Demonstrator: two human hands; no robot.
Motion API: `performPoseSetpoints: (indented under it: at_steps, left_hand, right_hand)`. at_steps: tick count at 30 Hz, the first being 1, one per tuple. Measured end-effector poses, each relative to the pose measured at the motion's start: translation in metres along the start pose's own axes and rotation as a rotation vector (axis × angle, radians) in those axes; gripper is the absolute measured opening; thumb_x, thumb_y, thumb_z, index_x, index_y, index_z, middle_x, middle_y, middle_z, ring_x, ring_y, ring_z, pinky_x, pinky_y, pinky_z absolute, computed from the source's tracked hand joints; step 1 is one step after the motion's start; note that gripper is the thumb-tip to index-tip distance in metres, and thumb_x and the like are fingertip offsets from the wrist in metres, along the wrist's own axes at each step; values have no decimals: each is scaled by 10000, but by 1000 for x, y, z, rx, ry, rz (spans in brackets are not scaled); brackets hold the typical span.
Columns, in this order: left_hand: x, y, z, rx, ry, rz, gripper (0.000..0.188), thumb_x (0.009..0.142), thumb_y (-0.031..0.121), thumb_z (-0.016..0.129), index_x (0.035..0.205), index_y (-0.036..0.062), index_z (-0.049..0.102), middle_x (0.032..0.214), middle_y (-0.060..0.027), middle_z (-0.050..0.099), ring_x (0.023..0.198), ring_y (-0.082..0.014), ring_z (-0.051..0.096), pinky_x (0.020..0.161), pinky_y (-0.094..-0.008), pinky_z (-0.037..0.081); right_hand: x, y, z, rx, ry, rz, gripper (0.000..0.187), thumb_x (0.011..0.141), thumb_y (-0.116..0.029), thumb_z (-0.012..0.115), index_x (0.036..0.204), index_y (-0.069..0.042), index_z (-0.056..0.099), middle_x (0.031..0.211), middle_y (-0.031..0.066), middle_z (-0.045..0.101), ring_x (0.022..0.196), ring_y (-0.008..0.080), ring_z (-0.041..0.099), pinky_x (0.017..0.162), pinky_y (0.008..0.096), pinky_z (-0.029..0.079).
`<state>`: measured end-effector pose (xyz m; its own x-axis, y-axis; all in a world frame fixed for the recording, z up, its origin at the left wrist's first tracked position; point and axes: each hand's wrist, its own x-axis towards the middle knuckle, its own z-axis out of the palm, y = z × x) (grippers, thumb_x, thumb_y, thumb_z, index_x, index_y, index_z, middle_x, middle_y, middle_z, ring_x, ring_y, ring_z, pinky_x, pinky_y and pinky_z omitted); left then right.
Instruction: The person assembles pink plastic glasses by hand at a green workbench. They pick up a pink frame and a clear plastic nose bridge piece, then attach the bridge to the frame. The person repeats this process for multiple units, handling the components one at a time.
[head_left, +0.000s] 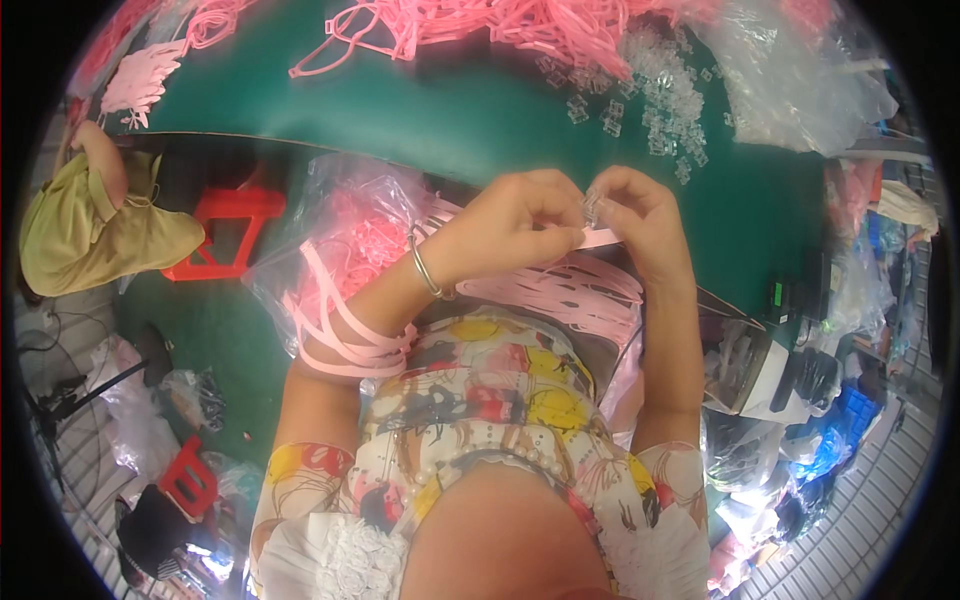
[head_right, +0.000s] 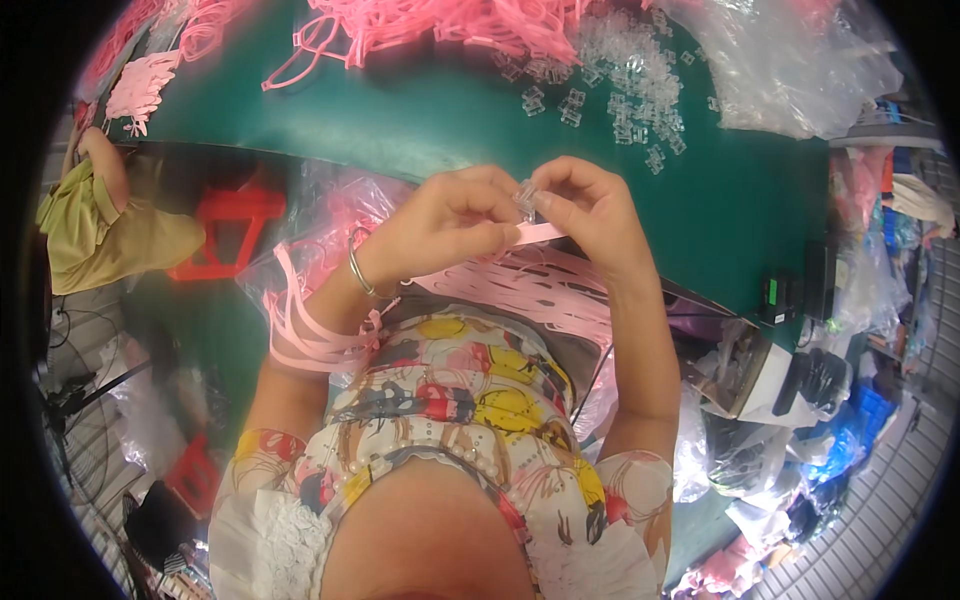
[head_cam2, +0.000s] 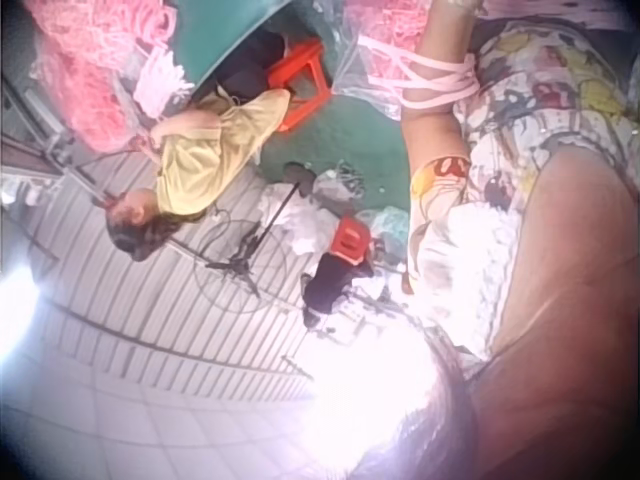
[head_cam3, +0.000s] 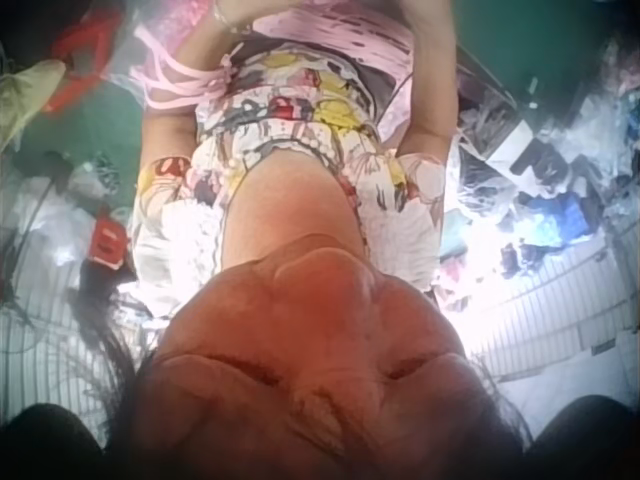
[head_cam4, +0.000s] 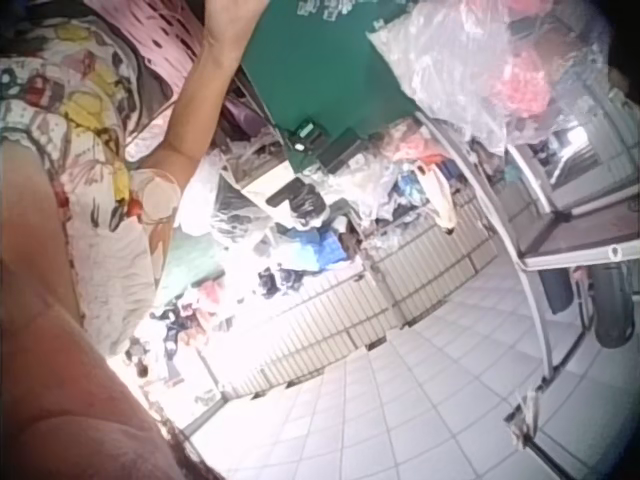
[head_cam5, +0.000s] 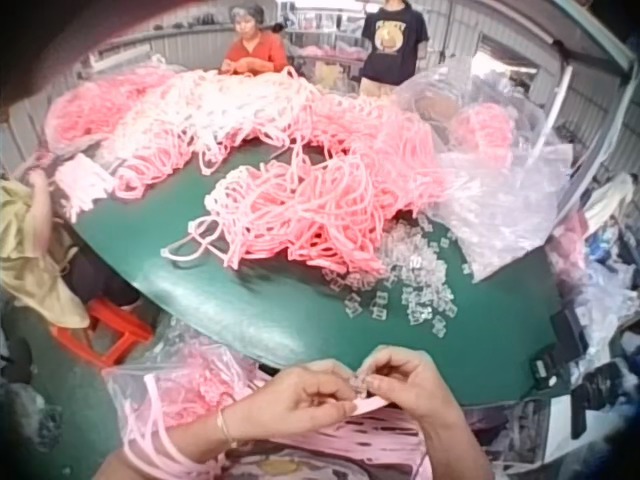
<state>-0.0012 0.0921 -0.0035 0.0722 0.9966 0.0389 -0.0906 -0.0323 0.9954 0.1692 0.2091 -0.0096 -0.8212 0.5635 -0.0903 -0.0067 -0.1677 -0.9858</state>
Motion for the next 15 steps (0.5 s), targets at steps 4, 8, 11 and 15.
performPoseSetpoints:
  at_steps: [4, 8, 11, 15]
  left_hand:
    - [0, 0, -1, -24, -16, -12, 88, 807, 56, 612, 812, -30, 631, 882, -57, 540, 717, -109, 555, 632, -234, 458]
    - [1, 3, -5, 9, -35, -30, 76, 804, 51, 613, 806, -22, 634, 866, -50, 548, 745, -115, 552, 657, -244, 447]
    - [1, 2, -5, -5, -36, -53, 73, 800, 52, 617, 797, -19, 634, 868, -49, 554, 755, -118, 551, 663, -249, 441]
    - [0, 0, -8, -29, -51, -36, 70, 800, 46, 621, 798, -23, 633, 880, -53, 557, 752, -114, 555, 659, -245, 445]
  right_hand:
    - [2, -11, 4, -85, -22, -61, 214, 817, -24, 613, 1029, 3, 610, 908, 17, 595, 811, 91, 553, 762, 234, 451]
    - [7, -19, -1, -148, -113, -10, 217, 817, -19, 613, 1033, 11, 607, 904, 16, 589, 814, 97, 550, 763, 236, 452]
    - [11, -20, -2, -134, -136, 3, 182, 826, -23, 614, 1003, 19, 610, 888, 20, 590, 800, 92, 547, 733, 229, 456]
    - [13, -11, -5, -108, -100, -23, 129, 839, -32, 615, 955, 22, 613, 853, 27, 600, 746, 78, 547, 673, 212, 455]
